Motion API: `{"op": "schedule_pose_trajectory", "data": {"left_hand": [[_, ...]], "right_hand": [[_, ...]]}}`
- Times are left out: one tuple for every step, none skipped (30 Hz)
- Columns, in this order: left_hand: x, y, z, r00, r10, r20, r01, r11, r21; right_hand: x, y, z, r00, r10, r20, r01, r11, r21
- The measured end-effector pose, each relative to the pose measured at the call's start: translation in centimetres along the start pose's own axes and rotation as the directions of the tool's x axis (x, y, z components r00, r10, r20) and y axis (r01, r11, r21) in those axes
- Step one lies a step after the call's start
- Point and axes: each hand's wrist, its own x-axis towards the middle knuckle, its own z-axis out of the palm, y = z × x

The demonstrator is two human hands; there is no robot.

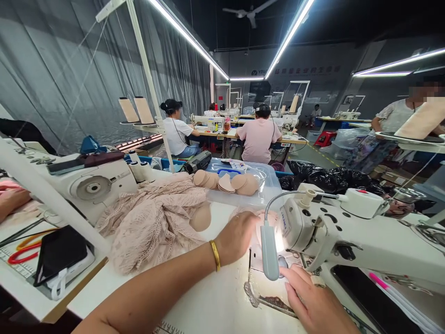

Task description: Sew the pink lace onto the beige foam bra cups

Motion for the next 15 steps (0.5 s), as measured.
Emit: {"op": "schedule_pose_trajectory", "data": {"left_hand": [[-0.1, -0.5, -0.5, 0.995, -0.073, 0.071, 0.072, 0.997, 0.029], [-0.2, -0.9, -0.9, 0.979, -0.137, 0.148, 0.128, 0.990, 0.067], [-0.4, -1.1, -1.3, 0.959, -0.179, 0.219, 0.160, 0.982, 0.102], [-0.6, -1.2, -1.7, 0.943, -0.192, 0.272, 0.165, 0.979, 0.119], [-0.8, -1.0, -1.9, 0.936, -0.180, 0.304, 0.150, 0.981, 0.120], [-1.1, -0.6, -1.9, 0.927, -0.166, 0.337, 0.133, 0.984, 0.119], [-1.3, 0.0, -1.9, 0.924, -0.132, 0.360, 0.099, 0.989, 0.110], [-1.5, 0.7, -1.7, 0.928, -0.065, 0.366, 0.035, 0.996, 0.087], [-1.7, 1.5, -1.4, 0.935, 0.034, 0.354, -0.057, 0.997, 0.053], [-1.7, 2.3, -1.1, 0.935, 0.146, 0.323, -0.161, 0.987, 0.017], [-1.7, 3.0, -0.8, 0.926, 0.250, 0.284, -0.257, 0.966, -0.013], [-1.7, 3.5, -0.5, 0.913, 0.326, 0.244, -0.329, 0.944, -0.032], [-1.6, 4.0, -0.3, 0.908, 0.361, 0.213, -0.361, 0.932, -0.041], [-1.5, 4.4, -0.2, 0.914, 0.353, 0.197, -0.350, 0.935, -0.051], [-1.4, 4.6, -0.2, 0.930, 0.316, 0.190, -0.309, 0.949, -0.067]], "right_hand": [[0.0, 0.0, 0.0, 1.000, 0.009, 0.001, -0.009, 1.000, 0.006], [0.0, 0.1, 0.0, 1.000, 0.009, 0.009, -0.009, 1.000, 0.012], [0.0, 0.1, 0.0, 1.000, 0.003, 0.020, -0.004, 1.000, 0.012], [0.0, 0.2, 0.0, 0.999, -0.008, 0.036, 0.007, 1.000, 0.010], [0.0, 0.2, 0.0, 0.998, -0.017, 0.052, 0.017, 1.000, 0.009], [0.0, 0.3, 0.0, 0.998, -0.018, 0.064, 0.017, 1.000, 0.008], [0.0, 0.3, 0.0, 0.997, -0.009, 0.071, 0.008, 1.000, 0.008], [0.0, 0.3, 0.0, 0.997, 0.002, 0.077, -0.003, 1.000, 0.012], [0.0, 0.2, -0.1, 0.997, 0.009, 0.083, -0.011, 1.000, 0.016], [0.0, 0.2, -0.2, 0.996, 0.014, 0.090, -0.016, 1.000, 0.020], [0.1, 0.2, -0.2, 0.995, 0.015, 0.095, -0.017, 1.000, 0.024], [0.1, 0.1, -0.3, 0.995, 0.012, 0.100, -0.015, 1.000, 0.027], [0.2, 0.1, -0.4, 0.995, 0.007, 0.104, -0.010, 0.999, 0.031], [0.2, 0.2, -0.5, 0.994, 0.003, 0.105, -0.007, 0.999, 0.035], [0.3, 0.2, -0.6, 0.995, 0.003, 0.103, -0.007, 0.999, 0.039]]}}
